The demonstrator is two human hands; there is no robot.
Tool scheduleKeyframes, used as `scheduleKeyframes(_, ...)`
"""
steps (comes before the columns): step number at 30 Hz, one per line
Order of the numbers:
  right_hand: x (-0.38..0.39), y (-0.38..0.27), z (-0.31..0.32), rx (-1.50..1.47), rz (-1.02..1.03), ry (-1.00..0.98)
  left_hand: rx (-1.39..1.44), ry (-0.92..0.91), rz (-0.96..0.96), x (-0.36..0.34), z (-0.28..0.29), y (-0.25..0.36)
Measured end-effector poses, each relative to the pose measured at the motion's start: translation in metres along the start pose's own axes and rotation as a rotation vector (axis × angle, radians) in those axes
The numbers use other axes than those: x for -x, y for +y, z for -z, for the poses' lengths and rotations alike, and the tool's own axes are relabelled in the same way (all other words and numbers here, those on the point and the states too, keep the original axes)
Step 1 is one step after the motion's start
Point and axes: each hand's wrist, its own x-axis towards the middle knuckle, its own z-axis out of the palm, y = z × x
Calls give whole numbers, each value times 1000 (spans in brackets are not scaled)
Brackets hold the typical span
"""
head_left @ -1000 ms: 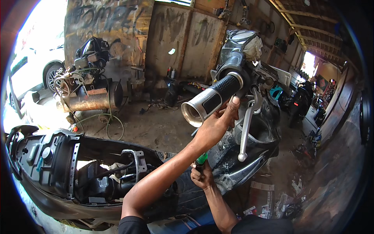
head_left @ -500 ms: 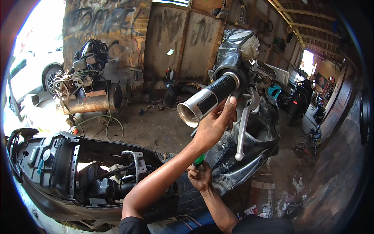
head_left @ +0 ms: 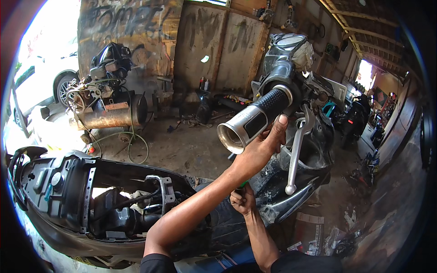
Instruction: Repairing and cleaning various components of a motorcycle, including adjustments to the handlebars area and applying lubricant to parts.
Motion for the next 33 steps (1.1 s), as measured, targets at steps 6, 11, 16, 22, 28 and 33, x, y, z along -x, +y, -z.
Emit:
scheduleKeyframes(6,2,4,2,135,150,69,-14,5,17,0,0,3)
scheduleKeyframes(11,0,14,5,223,318,152,-21,6,-3,0,2,5)
scheduleKeyframes(16,1,6,15,145,138,29,-28,-16,-18,2,3,6)
scheduleKeyframes(22,27,-10,11,138,137,148,-19,-76,126,2,17,6)
scheduleKeyframes(28,118,3,18,71,-20,318,-50,-346,281,4,74,54)
scheduleKeyframes(33,239,23,41,159,-147,567,-702,186,223,15,92,163)
